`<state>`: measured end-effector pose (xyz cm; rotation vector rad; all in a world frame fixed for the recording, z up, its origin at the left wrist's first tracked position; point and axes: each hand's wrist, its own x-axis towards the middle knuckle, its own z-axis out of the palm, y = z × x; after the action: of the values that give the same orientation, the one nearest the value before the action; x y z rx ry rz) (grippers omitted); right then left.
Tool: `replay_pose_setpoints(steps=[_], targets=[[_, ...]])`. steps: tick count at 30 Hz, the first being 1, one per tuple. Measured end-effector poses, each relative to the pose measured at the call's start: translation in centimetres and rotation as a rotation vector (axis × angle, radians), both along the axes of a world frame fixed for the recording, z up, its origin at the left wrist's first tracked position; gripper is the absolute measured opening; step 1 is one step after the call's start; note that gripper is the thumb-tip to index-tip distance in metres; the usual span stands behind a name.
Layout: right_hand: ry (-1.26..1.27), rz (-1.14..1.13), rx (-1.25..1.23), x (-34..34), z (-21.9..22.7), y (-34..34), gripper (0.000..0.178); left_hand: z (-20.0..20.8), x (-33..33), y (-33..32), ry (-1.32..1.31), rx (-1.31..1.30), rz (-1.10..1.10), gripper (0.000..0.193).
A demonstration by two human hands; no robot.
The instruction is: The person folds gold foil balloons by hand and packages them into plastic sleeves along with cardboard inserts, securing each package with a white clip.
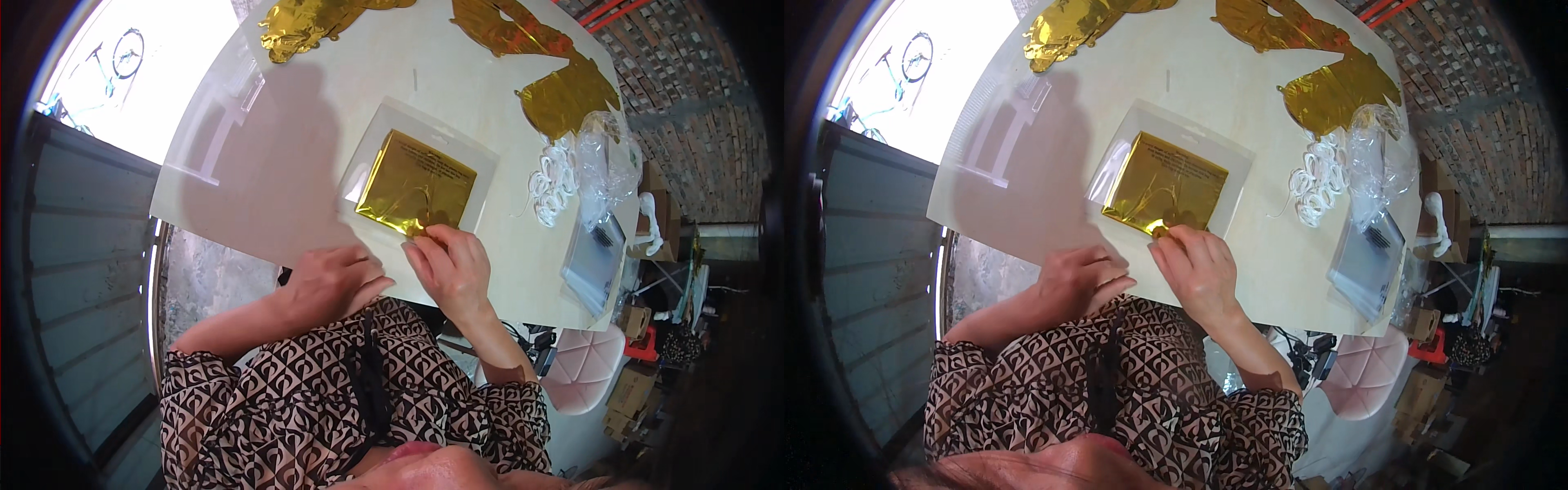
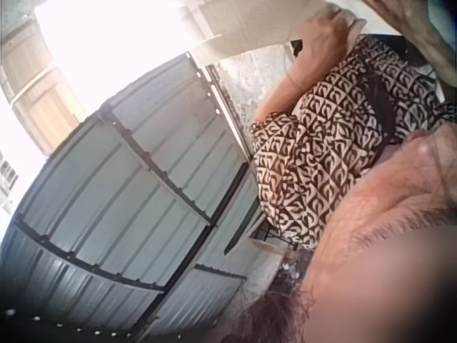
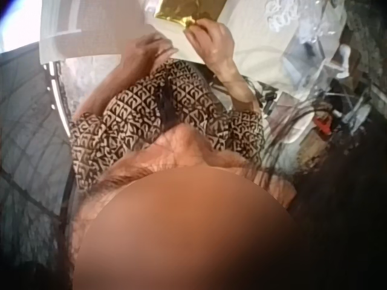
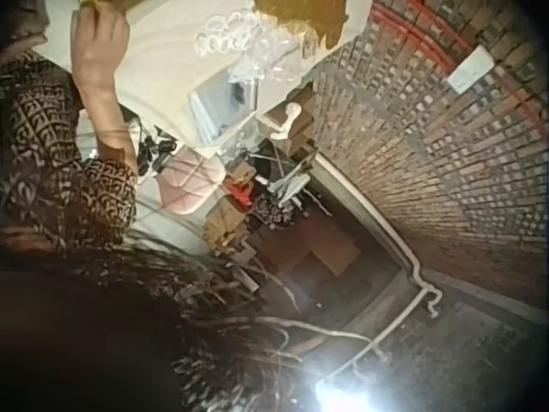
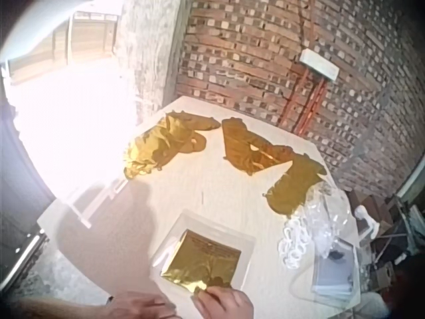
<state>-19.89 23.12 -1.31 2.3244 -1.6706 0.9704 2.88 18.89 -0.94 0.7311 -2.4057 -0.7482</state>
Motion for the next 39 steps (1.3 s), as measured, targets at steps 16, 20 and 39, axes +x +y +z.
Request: replay_pose_setpoints(steps=[16, 20, 39], targets=[[0.059, 0.01, 0.019, 0.1, 0.6, -1.3, 0.021, -1.2, -0.3, -1.6, -0.039, -0.297, -0.106, 0.039], [0.079, -0.012, 0.034, 0.2, 0.5, -1.7, 0.021, -1.3, -0.3, -1.5, -0.025, -0.304, -0.104, 0.039], [-0.048, -0.11, 0.106, -4.1, 0.6, 1.1, 0.025, -0.2, -0.9, -3.1, -0.038, -0.337, 0.006, 0.035]])
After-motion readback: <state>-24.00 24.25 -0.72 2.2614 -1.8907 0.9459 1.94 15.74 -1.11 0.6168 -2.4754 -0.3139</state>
